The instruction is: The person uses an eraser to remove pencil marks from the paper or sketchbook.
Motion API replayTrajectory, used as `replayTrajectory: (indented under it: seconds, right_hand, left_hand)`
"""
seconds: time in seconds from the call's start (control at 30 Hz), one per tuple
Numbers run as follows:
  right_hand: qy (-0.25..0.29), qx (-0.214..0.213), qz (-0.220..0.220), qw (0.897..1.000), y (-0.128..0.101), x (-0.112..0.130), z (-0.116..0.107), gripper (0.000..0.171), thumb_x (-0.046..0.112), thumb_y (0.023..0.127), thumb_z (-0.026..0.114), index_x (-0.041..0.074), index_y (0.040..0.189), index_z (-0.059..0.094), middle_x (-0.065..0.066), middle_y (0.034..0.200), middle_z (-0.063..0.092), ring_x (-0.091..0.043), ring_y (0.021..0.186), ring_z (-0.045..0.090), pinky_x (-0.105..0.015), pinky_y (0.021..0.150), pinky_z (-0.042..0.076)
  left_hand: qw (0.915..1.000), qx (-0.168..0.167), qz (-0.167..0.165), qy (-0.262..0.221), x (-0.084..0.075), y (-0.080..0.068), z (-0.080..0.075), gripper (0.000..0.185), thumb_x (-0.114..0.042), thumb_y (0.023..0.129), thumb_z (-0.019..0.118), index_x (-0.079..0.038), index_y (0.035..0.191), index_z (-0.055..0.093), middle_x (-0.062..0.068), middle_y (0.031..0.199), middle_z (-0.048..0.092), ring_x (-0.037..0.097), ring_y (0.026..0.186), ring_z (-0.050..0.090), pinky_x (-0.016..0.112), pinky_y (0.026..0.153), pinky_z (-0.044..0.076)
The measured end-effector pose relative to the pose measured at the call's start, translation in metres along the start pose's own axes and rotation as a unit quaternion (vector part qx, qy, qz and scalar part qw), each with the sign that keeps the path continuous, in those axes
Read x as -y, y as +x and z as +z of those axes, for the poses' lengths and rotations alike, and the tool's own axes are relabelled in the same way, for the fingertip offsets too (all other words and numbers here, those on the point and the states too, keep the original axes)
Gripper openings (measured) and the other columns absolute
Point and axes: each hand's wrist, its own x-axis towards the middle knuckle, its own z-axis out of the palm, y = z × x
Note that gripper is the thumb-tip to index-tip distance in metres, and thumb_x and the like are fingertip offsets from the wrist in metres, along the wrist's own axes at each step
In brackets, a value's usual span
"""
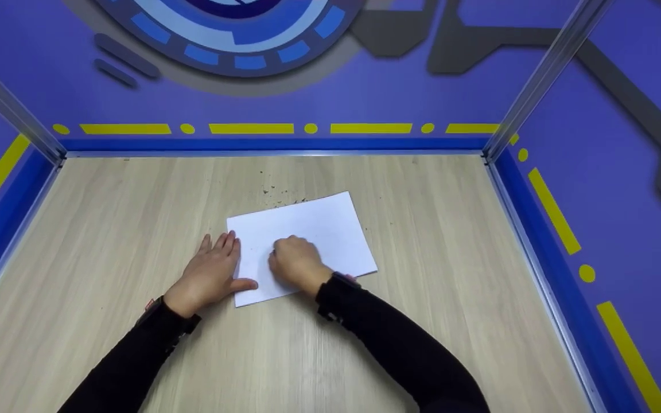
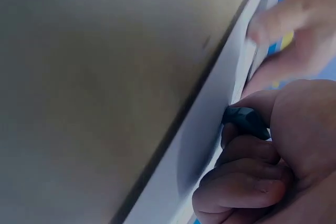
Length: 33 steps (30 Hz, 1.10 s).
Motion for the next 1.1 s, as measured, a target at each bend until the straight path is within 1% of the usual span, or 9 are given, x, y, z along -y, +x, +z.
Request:
replayTrajectory:
  seconds: [0.17, 0.3, 0.4, 0.5, 0.7, 0.8, 0.93, 1.03, 1.1]
  right_hand:
    - [0.026, -0.018, 0.046, 0.998, -0.016, -0.053, -0.019, 0.038, 0.024, 0.106, 0.062, 0.013, 0.07, 0.055, -0.011, 0.076, 0.065, -0.032, 0.078, 0.066, -0.054, 0.075, 0.057]
    - [0.028, -0.034, 0.077, 0.996, -0.03, -0.095, -0.035, 0.031, 0.022, 0.105, 0.061, 0.007, 0.078, 0.064, -0.011, 0.08, 0.065, -0.028, 0.078, 0.059, -0.053, 0.076, 0.054]
    - [0.017, -0.034, 0.104, 0.994, -0.039, -0.117, -0.045, 0.029, 0.022, 0.105, 0.06, 0.004, 0.085, 0.07, -0.01, 0.083, 0.065, -0.027, 0.079, 0.056, -0.05, 0.076, 0.052]
    - [0.01, -0.021, 0.125, 0.992, -0.044, -0.127, -0.051, 0.03, 0.023, 0.106, 0.059, 0.001, 0.09, 0.072, -0.011, 0.086, 0.065, -0.027, 0.081, 0.055, -0.048, 0.077, 0.051]
    - [-0.042, 0.007, 0.136, 0.99, -0.043, -0.12, -0.057, 0.035, 0.025, 0.107, 0.056, -0.004, 0.099, 0.075, -0.02, 0.096, 0.074, -0.03, 0.086, 0.063, -0.055, 0.082, 0.057]
    - [-0.05, 0.004, 0.129, 0.99, -0.039, -0.107, -0.057, 0.034, 0.026, 0.107, 0.057, -0.001, 0.093, 0.072, -0.019, 0.092, 0.072, -0.03, 0.084, 0.062, -0.054, 0.079, 0.056]
    - [-0.03, -0.011, 0.1, 0.994, -0.027, -0.079, -0.049, 0.036, 0.028, 0.108, 0.059, 0.007, 0.079, 0.062, -0.015, 0.086, 0.07, -0.032, 0.084, 0.066, -0.054, 0.078, 0.056]
    - [-0.026, -0.011, 0.075, 0.997, -0.016, -0.051, -0.038, 0.038, 0.029, 0.108, 0.061, 0.01, 0.075, 0.06, -0.018, 0.088, 0.073, -0.039, 0.09, 0.072, -0.057, 0.082, 0.059]
    - [-0.03, -0.004, 0.058, 0.998, -0.008, -0.033, -0.03, 0.038, 0.03, 0.109, 0.061, 0.009, 0.077, 0.062, -0.019, 0.09, 0.074, -0.041, 0.092, 0.074, -0.058, 0.084, 0.06]
  left_hand:
    - [0.9999, 0.009, -0.002, 0.008, -0.001, 0.0, -0.001, 0.119, -0.076, 0.095, 0.069, 0.012, 0.167, 0.035, 0.031, 0.178, 0.031, 0.045, 0.169, 0.029, 0.063, 0.14, 0.016]
    - [0.9999, 0.009, -0.001, 0.007, -0.001, 0.001, -0.001, 0.118, -0.075, 0.095, 0.07, 0.011, 0.168, 0.034, 0.031, 0.179, 0.03, 0.044, 0.17, 0.028, 0.064, 0.14, 0.016]
    - [1.0, 0.009, 0.002, 0.004, -0.001, 0.001, 0.001, 0.118, -0.075, 0.095, 0.07, 0.011, 0.167, 0.034, 0.031, 0.178, 0.03, 0.045, 0.17, 0.028, 0.064, 0.14, 0.016]
    - [0.9999, 0.009, 0.003, 0.005, -0.001, 0.001, 0.002, 0.118, -0.075, 0.095, 0.07, 0.011, 0.167, 0.035, 0.031, 0.178, 0.031, 0.045, 0.169, 0.029, 0.064, 0.14, 0.017]
    - [0.9999, 0.006, 0.001, 0.01, -0.002, 0.001, 0.003, 0.118, -0.075, 0.095, 0.07, 0.012, 0.166, 0.036, 0.032, 0.177, 0.032, 0.045, 0.169, 0.03, 0.064, 0.14, 0.018]
    - [0.9999, 0.011, 0.002, 0.011, -0.001, 0.001, 0.002, 0.118, -0.075, 0.095, 0.07, 0.012, 0.166, 0.036, 0.032, 0.177, 0.032, 0.046, 0.169, 0.03, 0.064, 0.14, 0.018]
    - [0.9998, 0.014, 0.002, 0.012, 0.0, 0.002, 0.002, 0.117, -0.074, 0.095, 0.07, 0.013, 0.165, 0.037, 0.033, 0.177, 0.032, 0.046, 0.168, 0.031, 0.064, 0.139, 0.018]
    - [0.9999, 0.01, 0.002, 0.011, 0.0, 0.003, 0.002, 0.118, -0.074, 0.095, 0.07, 0.013, 0.165, 0.036, 0.034, 0.176, 0.032, 0.047, 0.168, 0.031, 0.064, 0.14, 0.018]
    - [0.9999, 0.006, 0.004, 0.009, -0.001, 0.003, 0.002, 0.119, -0.075, 0.094, 0.071, 0.013, 0.165, 0.037, 0.034, 0.176, 0.033, 0.047, 0.168, 0.031, 0.064, 0.14, 0.018]
